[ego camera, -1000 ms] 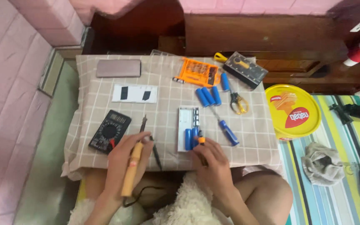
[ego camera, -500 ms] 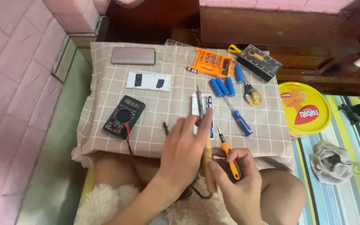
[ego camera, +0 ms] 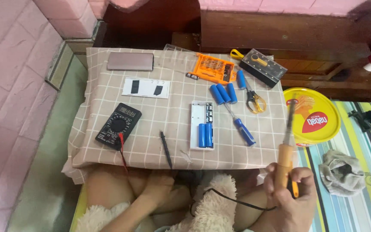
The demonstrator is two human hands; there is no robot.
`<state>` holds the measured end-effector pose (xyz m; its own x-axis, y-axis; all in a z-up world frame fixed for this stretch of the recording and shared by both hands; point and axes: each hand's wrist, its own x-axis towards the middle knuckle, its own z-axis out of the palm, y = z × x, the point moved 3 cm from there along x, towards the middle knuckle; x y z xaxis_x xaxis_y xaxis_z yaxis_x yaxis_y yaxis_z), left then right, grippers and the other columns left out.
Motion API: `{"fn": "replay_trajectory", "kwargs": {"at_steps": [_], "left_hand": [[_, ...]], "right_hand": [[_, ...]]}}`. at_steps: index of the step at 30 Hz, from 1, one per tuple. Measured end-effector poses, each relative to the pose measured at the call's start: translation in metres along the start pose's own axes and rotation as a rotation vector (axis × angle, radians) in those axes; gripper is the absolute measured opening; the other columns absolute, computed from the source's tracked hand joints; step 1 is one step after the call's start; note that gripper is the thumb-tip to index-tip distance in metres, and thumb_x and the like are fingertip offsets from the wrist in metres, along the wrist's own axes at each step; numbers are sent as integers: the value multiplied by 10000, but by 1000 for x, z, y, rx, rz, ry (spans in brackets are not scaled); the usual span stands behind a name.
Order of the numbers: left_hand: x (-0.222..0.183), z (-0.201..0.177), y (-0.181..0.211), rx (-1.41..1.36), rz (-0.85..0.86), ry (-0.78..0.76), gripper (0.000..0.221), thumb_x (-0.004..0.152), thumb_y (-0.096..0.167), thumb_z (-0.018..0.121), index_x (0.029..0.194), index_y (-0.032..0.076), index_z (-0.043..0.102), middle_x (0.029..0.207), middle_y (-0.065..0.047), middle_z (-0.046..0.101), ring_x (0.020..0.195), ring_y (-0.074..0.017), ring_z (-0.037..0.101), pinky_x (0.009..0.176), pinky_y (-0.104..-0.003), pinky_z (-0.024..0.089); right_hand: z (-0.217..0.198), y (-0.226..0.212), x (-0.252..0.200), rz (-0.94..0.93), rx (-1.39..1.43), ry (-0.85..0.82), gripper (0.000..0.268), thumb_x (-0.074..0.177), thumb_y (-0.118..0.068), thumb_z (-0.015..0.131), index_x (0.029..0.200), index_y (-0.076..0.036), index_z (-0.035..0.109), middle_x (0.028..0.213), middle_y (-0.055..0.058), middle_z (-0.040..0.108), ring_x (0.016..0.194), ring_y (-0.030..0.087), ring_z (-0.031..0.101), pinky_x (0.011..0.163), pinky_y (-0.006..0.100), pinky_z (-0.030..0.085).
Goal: Soldering wires to a battery pack and testing the connections with a multimeter
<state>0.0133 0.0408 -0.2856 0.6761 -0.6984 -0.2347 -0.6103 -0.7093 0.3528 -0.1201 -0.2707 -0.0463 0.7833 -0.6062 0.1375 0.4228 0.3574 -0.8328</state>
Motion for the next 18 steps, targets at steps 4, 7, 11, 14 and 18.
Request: {"fn": "replay_trajectory", "kwargs": {"at_steps": [4,7,11,14,18], "left_hand": [[46,57,-23,-114,-225,-499,743,966,663,360,1431,116,554,1442,-74,588,1211,-330,608,1011,-410,470],[68,158,-62,-482,-337,-456,607,869,600,606,1367,257,653,1452,79,606,1320,-92,538,1124,-173,371],[52,122,-65,-422,-601,-541,784,801,614,760,1428,174,588,1494,-13,551,1339,-134,543,1135,-228,417],[40,91,-61,-449,-608,-482,633,812,544,796,1312,172,685,1324,-30,680,1195,-174,640,1062,-278,474],[45,28,1,-244,-93,-241,530,853,458,696,1203,61,664,1095,-163,696,938,-350,647,821,-419,506]], "right_hand": [[-7,5,-4,40,-224,99,433,792,104,667,1041,-119,392,1114,278,637,1005,294,639,766,289,521],[-20,7,-2,-30,-210,90,438,783,126,669,1042,-120,415,1121,271,633,1087,342,667,836,330,540],[-21,6,0,16,-278,155,412,819,112,662,1035,-112,391,1130,269,662,944,274,659,659,244,516],[-5,-2,4,72,-363,207,391,843,114,632,1031,-102,366,1125,254,661,1009,287,657,729,278,513],[16,-10,5,168,-596,332,314,911,8,640,993,-100,357,1101,131,718,815,186,608,686,249,473]]}}
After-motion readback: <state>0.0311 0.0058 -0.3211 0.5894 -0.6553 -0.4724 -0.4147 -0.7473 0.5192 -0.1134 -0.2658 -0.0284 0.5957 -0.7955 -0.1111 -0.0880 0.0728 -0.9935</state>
